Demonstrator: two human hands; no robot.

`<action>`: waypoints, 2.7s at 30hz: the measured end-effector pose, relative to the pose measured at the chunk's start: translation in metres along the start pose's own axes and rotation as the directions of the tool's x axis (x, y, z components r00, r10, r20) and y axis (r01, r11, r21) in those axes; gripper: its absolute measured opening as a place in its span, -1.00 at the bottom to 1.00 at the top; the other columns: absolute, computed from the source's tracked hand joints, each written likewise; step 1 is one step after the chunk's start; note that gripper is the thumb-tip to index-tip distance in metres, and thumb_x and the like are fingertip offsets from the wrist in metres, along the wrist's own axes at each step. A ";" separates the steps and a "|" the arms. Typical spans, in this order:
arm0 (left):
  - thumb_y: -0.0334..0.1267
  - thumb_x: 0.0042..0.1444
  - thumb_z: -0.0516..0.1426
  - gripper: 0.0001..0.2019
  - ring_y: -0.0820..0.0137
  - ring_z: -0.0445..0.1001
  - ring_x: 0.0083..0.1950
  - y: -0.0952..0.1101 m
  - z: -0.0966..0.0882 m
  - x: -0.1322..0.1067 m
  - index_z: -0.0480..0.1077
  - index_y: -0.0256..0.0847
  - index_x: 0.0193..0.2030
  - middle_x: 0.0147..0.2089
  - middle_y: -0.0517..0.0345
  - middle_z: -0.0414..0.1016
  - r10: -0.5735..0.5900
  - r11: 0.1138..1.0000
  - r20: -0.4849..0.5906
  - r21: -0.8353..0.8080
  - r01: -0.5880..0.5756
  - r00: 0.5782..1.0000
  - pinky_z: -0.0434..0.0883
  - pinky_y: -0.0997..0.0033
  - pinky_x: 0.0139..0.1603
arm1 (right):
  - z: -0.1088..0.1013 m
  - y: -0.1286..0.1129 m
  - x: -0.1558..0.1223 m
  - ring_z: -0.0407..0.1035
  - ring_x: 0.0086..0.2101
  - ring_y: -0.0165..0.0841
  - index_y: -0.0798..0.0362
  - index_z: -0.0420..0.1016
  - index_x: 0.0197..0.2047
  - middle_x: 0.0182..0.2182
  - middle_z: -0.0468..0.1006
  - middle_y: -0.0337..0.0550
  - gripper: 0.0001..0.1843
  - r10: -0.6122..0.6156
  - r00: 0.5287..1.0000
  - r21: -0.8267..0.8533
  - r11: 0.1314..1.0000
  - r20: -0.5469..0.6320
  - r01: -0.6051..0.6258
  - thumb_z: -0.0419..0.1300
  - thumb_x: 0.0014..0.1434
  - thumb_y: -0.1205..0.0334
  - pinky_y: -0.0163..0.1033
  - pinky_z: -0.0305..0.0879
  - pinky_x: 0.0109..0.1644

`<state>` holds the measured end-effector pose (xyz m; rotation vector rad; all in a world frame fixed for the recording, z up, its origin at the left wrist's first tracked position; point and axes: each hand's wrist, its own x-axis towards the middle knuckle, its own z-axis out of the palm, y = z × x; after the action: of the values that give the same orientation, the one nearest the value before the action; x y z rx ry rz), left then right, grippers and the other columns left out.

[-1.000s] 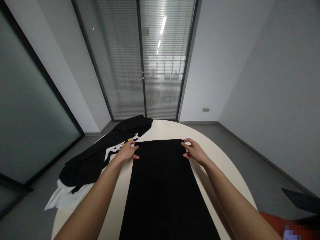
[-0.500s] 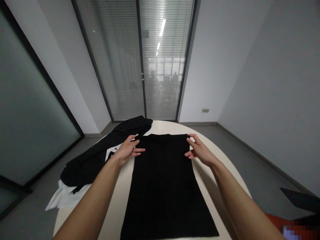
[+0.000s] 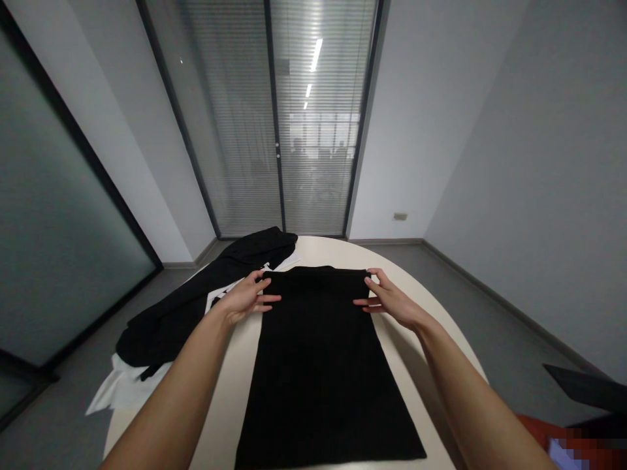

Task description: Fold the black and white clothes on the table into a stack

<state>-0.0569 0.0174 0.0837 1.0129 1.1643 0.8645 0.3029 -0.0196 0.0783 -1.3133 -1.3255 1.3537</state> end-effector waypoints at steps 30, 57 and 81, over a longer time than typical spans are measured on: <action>-0.24 0.14 0.33 -0.76 0.22 0.46 0.13 -0.041 -0.045 -0.039 0.37 -0.13 -0.14 0.20 0.02 0.43 0.247 0.968 0.544 -0.172 -0.181 0.802 0.33 0.06 0.18 | -0.048 0.007 -0.034 0.23 0.28 -0.13 0.06 0.52 -0.36 0.37 0.24 0.02 -0.73 -0.219 0.787 0.070 0.973 0.577 0.220 0.46 0.06 0.08 -0.01 0.12 0.29; -0.02 0.18 0.24 -0.61 0.28 0.47 -0.01 -0.041 -0.028 -0.044 0.46 -0.14 0.09 0.06 0.01 0.48 0.174 0.905 0.326 0.320 -0.281 0.929 0.43 0.35 -0.05 | -0.025 0.019 -0.027 0.32 -0.41 -0.40 0.04 0.44 -0.29 -0.47 0.42 -0.28 -0.56 0.030 0.957 -0.227 0.973 0.289 0.038 0.33 0.12 -0.19 -0.25 0.26 -0.25; -0.13 0.13 0.20 -0.71 0.16 0.53 -0.08 -0.078 -0.031 -0.003 0.60 -0.16 -0.06 -0.13 0.03 0.62 0.424 0.718 0.104 0.568 -0.403 0.900 0.39 0.20 0.06 | -0.032 0.039 -0.015 0.49 -0.08 -0.14 0.01 0.56 0.11 -0.11 0.63 -0.07 -0.45 -0.050 0.938 -0.335 0.926 0.342 0.172 0.33 0.11 -0.07 -0.02 0.38 0.07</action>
<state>-0.0856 -0.0054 0.0082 1.8280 1.2832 0.8899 0.3409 -0.0347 0.0445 -1.2550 -1.9247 1.3291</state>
